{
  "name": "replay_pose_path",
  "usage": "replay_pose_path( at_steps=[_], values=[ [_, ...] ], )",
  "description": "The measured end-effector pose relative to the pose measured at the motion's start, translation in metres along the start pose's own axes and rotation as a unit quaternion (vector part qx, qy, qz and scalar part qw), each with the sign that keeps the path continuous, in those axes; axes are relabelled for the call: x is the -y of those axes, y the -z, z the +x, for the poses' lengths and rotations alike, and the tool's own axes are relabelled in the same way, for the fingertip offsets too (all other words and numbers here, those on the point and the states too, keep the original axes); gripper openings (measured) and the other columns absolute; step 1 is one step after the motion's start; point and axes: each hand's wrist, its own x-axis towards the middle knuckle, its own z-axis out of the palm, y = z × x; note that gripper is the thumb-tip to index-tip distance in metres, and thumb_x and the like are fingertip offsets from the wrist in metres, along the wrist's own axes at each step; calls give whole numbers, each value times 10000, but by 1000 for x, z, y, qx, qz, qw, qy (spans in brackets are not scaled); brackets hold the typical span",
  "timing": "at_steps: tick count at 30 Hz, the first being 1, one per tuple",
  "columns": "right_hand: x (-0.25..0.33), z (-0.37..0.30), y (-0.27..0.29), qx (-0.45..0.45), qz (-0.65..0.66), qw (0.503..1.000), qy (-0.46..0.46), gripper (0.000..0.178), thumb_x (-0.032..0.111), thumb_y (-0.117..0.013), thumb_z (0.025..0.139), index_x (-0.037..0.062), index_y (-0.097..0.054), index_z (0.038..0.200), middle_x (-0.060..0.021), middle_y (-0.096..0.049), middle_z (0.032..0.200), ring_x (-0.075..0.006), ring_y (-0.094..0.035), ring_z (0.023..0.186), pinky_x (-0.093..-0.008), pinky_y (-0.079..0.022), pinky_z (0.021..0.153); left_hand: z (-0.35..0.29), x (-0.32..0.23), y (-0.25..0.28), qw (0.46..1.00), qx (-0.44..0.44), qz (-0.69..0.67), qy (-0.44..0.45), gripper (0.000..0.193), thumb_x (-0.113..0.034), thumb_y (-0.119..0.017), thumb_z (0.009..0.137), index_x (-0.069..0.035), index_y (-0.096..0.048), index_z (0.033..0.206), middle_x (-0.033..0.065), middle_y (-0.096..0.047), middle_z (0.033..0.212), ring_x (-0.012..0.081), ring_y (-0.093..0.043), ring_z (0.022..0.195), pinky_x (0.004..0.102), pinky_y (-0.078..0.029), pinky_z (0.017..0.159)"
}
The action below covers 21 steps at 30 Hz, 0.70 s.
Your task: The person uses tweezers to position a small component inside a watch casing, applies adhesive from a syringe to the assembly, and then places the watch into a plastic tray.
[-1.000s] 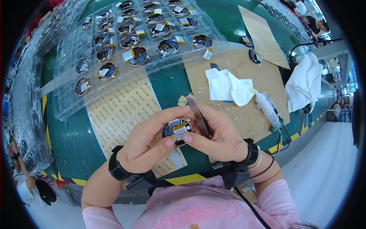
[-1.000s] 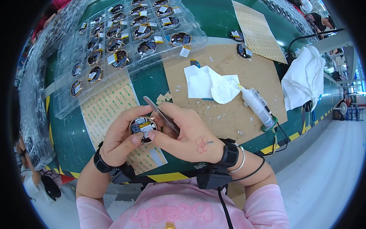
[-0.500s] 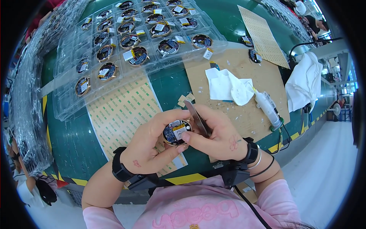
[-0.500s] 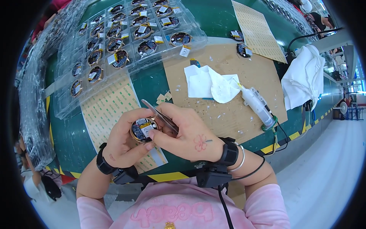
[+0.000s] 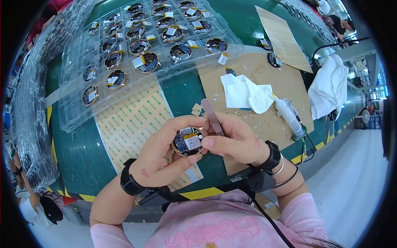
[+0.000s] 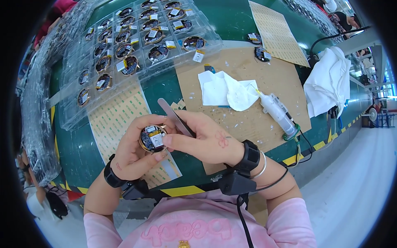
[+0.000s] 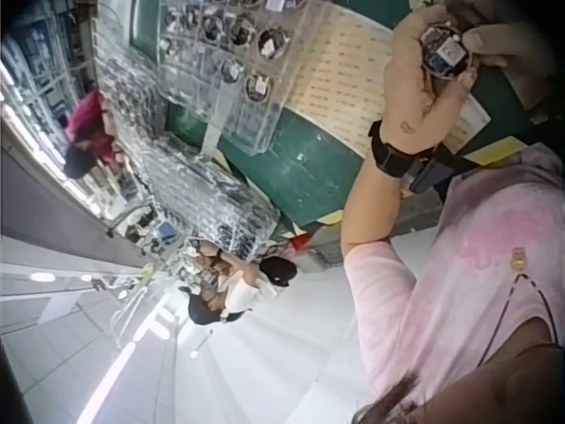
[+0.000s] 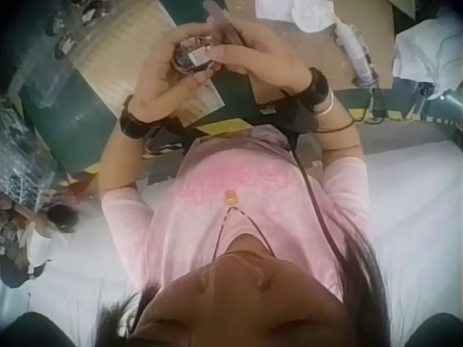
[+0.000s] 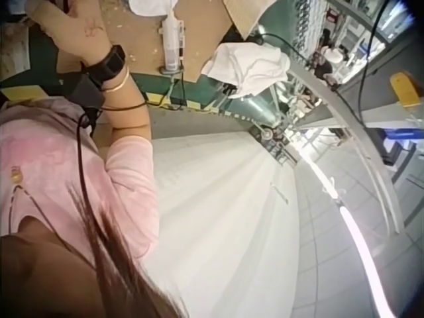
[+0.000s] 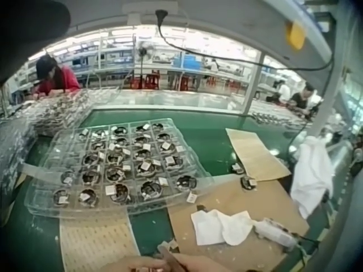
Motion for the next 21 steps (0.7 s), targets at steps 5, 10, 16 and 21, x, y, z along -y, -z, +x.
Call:
replay_pose_path(
  at_steps=[5,10,16,21],
  values=[
    [-9,2,-1,-10,-23,1000,17,330,81,-665,880,19,-526,1173,18,-579,898,-38,-508,768,-203,-395,646,0,-4,-1,999,0,26,43,585,76,-602,844,-26,-369,1371,95,-534,1200,151,-544,1115,288,-442,941],
    [-8,2,-8,-18,-68,997,22,313,96,-689,867,26,-554,1140,35,-563,851,-40,-485,718,-210,-377,615,-2,0,2,985,-2,170,21,595,33,-653,819,-56,-405,1352,110,-581,1140,173,-617,957,270,-489,770],
    [-5,0,-11,-51,-194,977,78,294,123,-711,848,23,-579,1091,31,-540,754,-54,-464,656,-231,-363,563,-6,-3,-8,966,-32,256,29,586,-21,-695,794,-66,-440,1320,139,-621,1069,245,-656,849,275,-499,666],
    [-7,-2,-17,-99,-284,945,131,319,139,-717,844,17,-577,1103,-1,-552,751,-58,-470,651,-237,-370,546,-3,1,-13,959,-54,275,-52,548,-2,-688,794,-54,-466,1292,152,-624,1053,274,-659,861,283,-506,691]
  ],
)
